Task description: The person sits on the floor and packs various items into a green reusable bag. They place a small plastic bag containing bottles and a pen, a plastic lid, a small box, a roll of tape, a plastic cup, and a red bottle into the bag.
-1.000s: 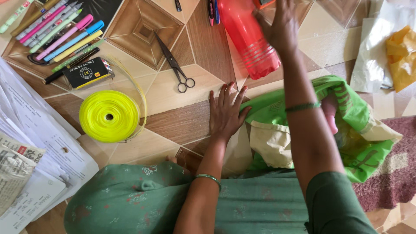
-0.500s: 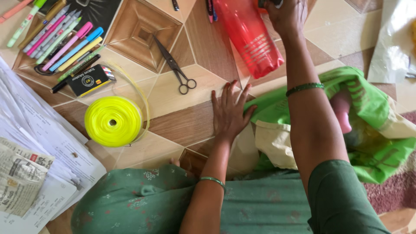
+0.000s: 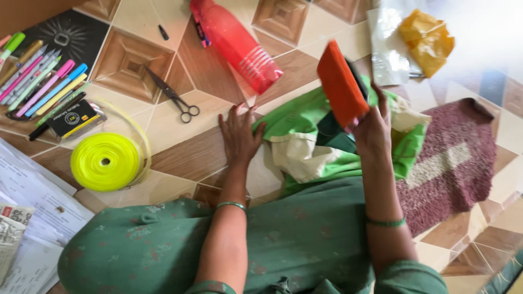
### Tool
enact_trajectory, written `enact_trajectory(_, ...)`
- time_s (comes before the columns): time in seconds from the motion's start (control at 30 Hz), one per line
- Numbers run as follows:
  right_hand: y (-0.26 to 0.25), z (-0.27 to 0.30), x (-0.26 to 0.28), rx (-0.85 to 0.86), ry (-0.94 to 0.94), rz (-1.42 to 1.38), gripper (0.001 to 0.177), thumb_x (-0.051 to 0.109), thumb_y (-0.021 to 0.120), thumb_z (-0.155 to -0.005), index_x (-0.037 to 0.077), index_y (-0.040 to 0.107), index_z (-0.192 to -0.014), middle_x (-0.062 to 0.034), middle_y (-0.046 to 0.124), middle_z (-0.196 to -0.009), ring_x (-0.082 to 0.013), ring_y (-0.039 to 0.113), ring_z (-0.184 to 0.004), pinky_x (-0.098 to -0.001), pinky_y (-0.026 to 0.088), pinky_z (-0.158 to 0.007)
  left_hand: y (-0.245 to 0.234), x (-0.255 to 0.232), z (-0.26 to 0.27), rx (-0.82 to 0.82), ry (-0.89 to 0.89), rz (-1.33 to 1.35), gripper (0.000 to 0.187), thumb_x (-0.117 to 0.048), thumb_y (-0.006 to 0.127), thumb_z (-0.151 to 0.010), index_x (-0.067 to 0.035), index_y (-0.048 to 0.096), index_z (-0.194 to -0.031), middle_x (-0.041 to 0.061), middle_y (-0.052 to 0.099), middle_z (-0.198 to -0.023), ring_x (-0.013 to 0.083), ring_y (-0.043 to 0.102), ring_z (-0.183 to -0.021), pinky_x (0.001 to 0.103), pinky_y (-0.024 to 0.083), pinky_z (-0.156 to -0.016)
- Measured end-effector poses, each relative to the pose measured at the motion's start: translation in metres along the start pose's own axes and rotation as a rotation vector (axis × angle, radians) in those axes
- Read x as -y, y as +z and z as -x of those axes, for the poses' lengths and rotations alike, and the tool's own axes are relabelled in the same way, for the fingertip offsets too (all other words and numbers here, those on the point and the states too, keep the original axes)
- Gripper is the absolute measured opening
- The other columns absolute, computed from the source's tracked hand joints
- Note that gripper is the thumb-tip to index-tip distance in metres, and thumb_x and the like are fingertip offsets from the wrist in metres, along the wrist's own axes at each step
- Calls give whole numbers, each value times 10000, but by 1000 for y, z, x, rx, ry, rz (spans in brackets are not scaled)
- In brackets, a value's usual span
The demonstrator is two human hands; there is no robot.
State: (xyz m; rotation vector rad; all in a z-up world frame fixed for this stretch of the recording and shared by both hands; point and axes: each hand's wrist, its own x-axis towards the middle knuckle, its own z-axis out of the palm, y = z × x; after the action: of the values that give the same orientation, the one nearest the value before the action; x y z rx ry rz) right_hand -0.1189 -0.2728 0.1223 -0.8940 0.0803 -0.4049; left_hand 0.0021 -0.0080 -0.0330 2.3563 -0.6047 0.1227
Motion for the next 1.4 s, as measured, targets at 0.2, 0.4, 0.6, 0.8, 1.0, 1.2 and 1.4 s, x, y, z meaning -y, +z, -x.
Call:
enact_trajectory(0.2, -39, 67, 12, -484, 270, -417, 423, 335, 553, -961, 144, 619, -1332, -137, 648, -1394, -350, 637, -1257, -548, 523, -999, -6, 9, 1, -20, 64, 57, 399, -457, 622, -1011, -209, 640, -1323, 143, 513, -1456, 339, 399, -1435, 692, 177, -1192)
enact_trajectory(0.4, -91, 60, 1, -527, 107, -434, 450, 335, 535, -995, 31, 588, -1323, -188, 662, -1241, -356, 648, -1108, -535, 539, -1009, -19, -7, 11, -3, 10, 97, 322, -263, 709, -946, -235, 653, -1262, 114, 488, -1449, 331, 399, -1438, 741, 185, -1131)
enact_trajectory(0.6, -122, 84, 39, -616, -273, 116, 632, -46, 465, -795, 55, 522, -1416, -132, 677, -1012, -222, 674, -815, -376, 608, -760, -33, -53, 9, -88, 123, 195, 449, -69, 667, -863, -232, 660, -1281, 95, 485, -1447, 316, 405, -1438, 707, 199, -1151)
enact_trajectory(0.8, -100, 111, 47, -635, -282, 289, 614, -102, 480, -839, -40, 568, -1444, -91, 662, -951, -97, 560, -617, -230, 513, -556, -43, -87, 11, -88, 252, 269, 460, 14, 578, -803, -207, 698, -1188, 91, 532, -1418, 296, 451, -1418, 583, 244, -1192)
enact_trajectory(1.0, -87, 113, 41, -458, -147, 358, 622, -94, 452, -873, -51, 557, -1485, -112, 683, -1125, -105, 617, -833, -225, 537, -744, -54, -99, 6, -85, 253, 364, 377, -9, 566, -830, -172, 717, -1135, 90, 570, -1364, 295, 487, -1363, 535, 293, -1160)
enact_trajectory(1.2, -97, 104, 27, -580, -182, 1124, 588, -55, 423, -868, -47, 562, -1439, -158, 689, -1285, -187, 680, -1115, -273, 516, -1004, -45, -113, 7, 52, 276, 382, 275, -83, 602, -946, -202, 720, -1164, 4, 618, -1321, 243, 548, -1317, 482, 367, -1152)
enact_trajectory(1.4, -68, 90, 31, -598, -250, 928, 638, -49, 488, -897, 53, 433, -1524, -179, 557, -1437, -261, 643, -1171, -344, 538, -977, -35, -124, 12, 145, 328, 356, 211, -208, 705, -936, -224, 739, -1144, 72, 570, -1360, 308, 497, -1291, 507, 337, -1042)
